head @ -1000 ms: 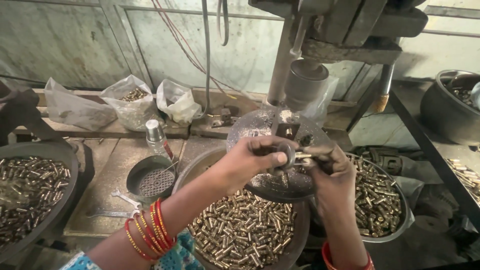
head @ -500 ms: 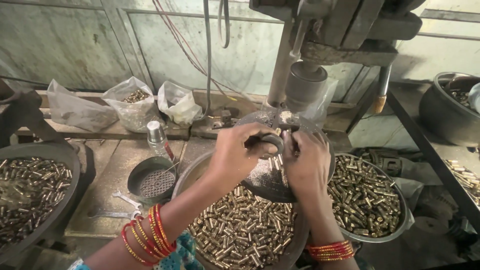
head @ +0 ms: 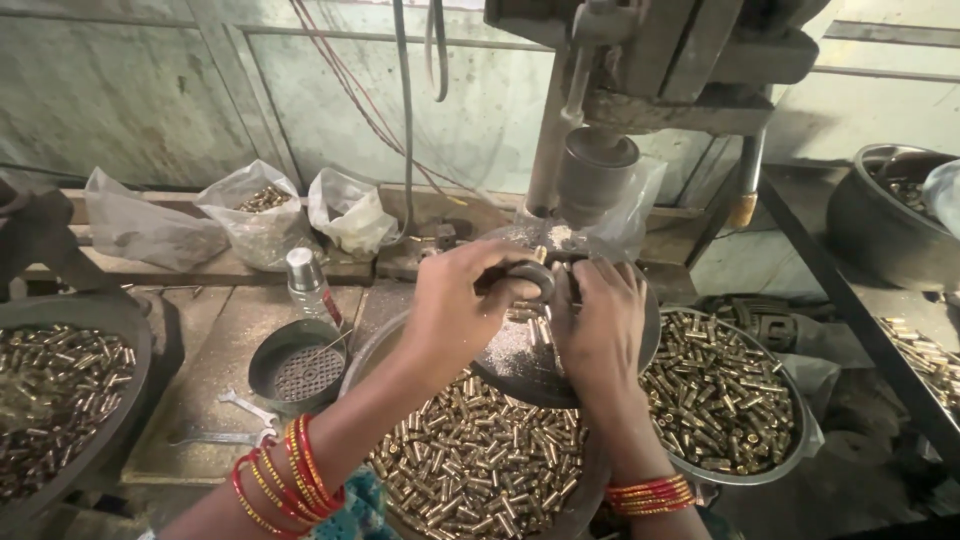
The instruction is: The operator is feeding small brass metal components into a vertical press machine for processing.
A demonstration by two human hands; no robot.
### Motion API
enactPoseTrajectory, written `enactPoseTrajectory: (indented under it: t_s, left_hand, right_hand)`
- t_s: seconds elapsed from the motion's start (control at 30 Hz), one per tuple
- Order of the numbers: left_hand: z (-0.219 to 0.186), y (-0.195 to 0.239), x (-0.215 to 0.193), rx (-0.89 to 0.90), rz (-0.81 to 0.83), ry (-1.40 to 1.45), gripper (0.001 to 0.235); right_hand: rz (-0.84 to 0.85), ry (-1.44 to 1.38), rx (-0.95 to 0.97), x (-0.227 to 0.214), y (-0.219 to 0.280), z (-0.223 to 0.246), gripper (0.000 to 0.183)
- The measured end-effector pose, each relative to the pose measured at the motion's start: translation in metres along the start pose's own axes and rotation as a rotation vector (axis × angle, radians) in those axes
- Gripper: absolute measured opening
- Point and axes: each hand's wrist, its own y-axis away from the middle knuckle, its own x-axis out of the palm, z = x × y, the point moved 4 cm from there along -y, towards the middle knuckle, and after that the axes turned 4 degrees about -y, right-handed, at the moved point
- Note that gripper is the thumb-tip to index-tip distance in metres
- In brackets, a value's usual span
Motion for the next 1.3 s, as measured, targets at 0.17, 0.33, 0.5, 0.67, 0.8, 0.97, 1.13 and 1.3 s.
enactPoseTrajectory:
  t_s: [0.17,0.33,0.5,0.67,0.8,0.97,1.13,1.3]
  left_hand:
    - [-0.001,0.003,0.002,0.088,-0.006,-0.023,0.030]
    - [0.006,-0.001,0.021,0.066,0.059,-0.024,0.028]
    - [0.018,-0.005,0.041,0.135,0.061,-0.016,0.028]
    - [0.009,-0.005,0.042,0.097,0.051,0.025,0.027]
    - [0.002,-0.002,0.044,0.160,0.040,-0.087,0.026]
    - [-0.006,-0.016,0.038,0.025,0.047,-0.187,0.038]
    - [0.013,-0.021,0.036,-0.023,0.051,-0.214,0.069]
    - [0.020,-0.025,0.041,-0.205,0.218,0.021,0.080]
  right_hand:
    - [0.082,0.011,0.069,-0.010,0.021,0.015,0.020]
    - [-0.015,-0.048,0.067,-0.020,0.041,0.019,0.021]
    - [-0.087,-0.115,0.060,-0.030,0.045,0.016,0.034]
    - [-0.117,-0.178,0.051,-0.031,0.047,0.014,0.033]
    - [-0.122,-0.161,0.061,-0.030,0.049,0.011,0.035]
    - [-0.152,-0.164,0.115,-0.034,0.049,-0.010,0.031]
    - [-0.395,-0.005,0.046,-0.094,-0.015,-0.025,0.050]
    - [-0.120,-0.318,0.125,-0.059,-0.100,-0.133,0.031]
